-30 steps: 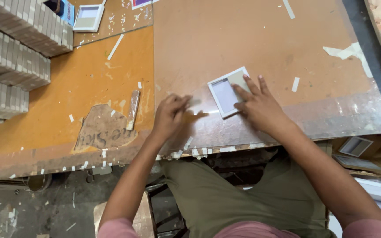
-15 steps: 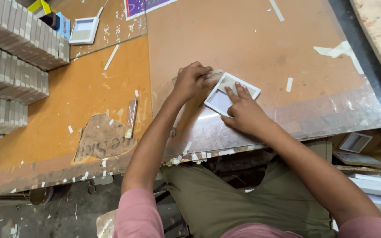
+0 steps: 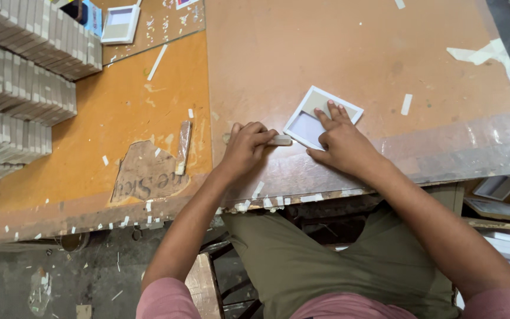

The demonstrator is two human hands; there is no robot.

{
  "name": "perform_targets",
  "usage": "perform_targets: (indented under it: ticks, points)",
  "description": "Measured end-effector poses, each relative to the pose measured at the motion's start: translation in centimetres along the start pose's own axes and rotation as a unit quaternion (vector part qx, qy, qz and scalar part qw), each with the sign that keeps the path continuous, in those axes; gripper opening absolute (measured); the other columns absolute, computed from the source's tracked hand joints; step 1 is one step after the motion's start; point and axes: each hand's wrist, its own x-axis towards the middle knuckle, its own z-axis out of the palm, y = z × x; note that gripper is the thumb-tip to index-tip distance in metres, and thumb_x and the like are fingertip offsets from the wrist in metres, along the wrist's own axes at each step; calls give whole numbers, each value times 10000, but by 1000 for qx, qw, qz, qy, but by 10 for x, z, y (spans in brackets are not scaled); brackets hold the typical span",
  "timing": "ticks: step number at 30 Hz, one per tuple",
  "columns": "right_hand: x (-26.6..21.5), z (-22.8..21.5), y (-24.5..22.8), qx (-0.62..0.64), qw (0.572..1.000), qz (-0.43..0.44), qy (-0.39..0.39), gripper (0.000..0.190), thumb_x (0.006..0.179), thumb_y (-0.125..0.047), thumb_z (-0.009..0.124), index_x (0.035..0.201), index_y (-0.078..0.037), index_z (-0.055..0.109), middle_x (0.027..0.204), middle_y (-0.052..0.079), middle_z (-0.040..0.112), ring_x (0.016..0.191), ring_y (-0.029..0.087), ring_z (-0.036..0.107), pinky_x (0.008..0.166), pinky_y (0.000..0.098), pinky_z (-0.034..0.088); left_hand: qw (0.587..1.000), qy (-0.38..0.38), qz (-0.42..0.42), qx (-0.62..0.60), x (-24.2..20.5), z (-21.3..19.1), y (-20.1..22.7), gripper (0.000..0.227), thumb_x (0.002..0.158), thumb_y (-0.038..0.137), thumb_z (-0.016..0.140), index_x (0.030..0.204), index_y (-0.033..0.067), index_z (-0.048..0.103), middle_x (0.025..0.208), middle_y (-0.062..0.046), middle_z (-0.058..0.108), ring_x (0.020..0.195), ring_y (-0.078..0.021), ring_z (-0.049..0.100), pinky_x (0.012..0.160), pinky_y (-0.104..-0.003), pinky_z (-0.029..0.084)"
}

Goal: The person assembles small white photo frames by hand on a workbench. They pick up frame parts, align them, and press them together, then place the completed frames into a cardboard box. The process is repeated for multiple frames.

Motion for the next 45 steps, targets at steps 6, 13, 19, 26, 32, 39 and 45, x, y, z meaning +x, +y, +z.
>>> perform_targets:
  ticks: [6,13,19,26,32,39,45]
  points:
    - [-13,-9,-13,132,987,39,86,339,879,-294,714,791,32,740,1375,192,649,1329,466,455,1078,516,395,944,236,-73,-218,-3,-9,13,145,963,80,711,1087,26,764,921,-52,710,816,-121,633,721,-301,523]
    - [-35,-1,-12,402,899,168,-39,560,1106,-539,382,1064,-19,585,927,95,564,820,212,556,688,335,518,974,140,-112,-136,12,-41,75,235,1024,152,609,1231,89,699,764,-102,737,647,-227,727,574,-390,558]
    - [-51,26,-29,566,818,106,0,645,1022,-633,380,1261,-53,529,962,37,603,846,99,579,754,273,523,985,144,-82,-51,-1,-36,112,327,992,154,594,1309,156,675,852,-156,761,708,-326,736,661,-441,565]
    - [-49,46,-39,577,807,127,-4,509,1071,-522,439,1263,-57,522,945,21,541,824,110,481,728,277,420,986,61,-64,141,-33,-42,138,577,829,114,602,1389,214,698,783,-154,718,613,-355,686,501,-471,526]
    - [-53,35,-52,453,888,75,24,278,1044,-260,564,1223,-47,576,1033,16,517,905,134,482,814,284,434,947,262,-169,-76,-26,-79,80,365,1008,154,641,1366,96,679,643,-186,613,511,-253,570,522,-383,451]
    - [-48,38,-58,302,952,4,46,425,945,-93,619,1359,-24,550,1099,108,652,1053,239,639,1210,458,234,981,127,-57,-138,-43,-51,92,362,962,191,699,1306,79,703,721,-199,655,569,-258,609,578,-367,482]
    - [-45,46,-68,343,936,-13,81,661,939,-290,726,1438,36,441,1146,146,543,1034,264,559,944,382,478,982,130,-22,-136,-44,-42,100,361,976,214,687,1320,103,695,835,-174,719,670,-291,688,629,-376,526]
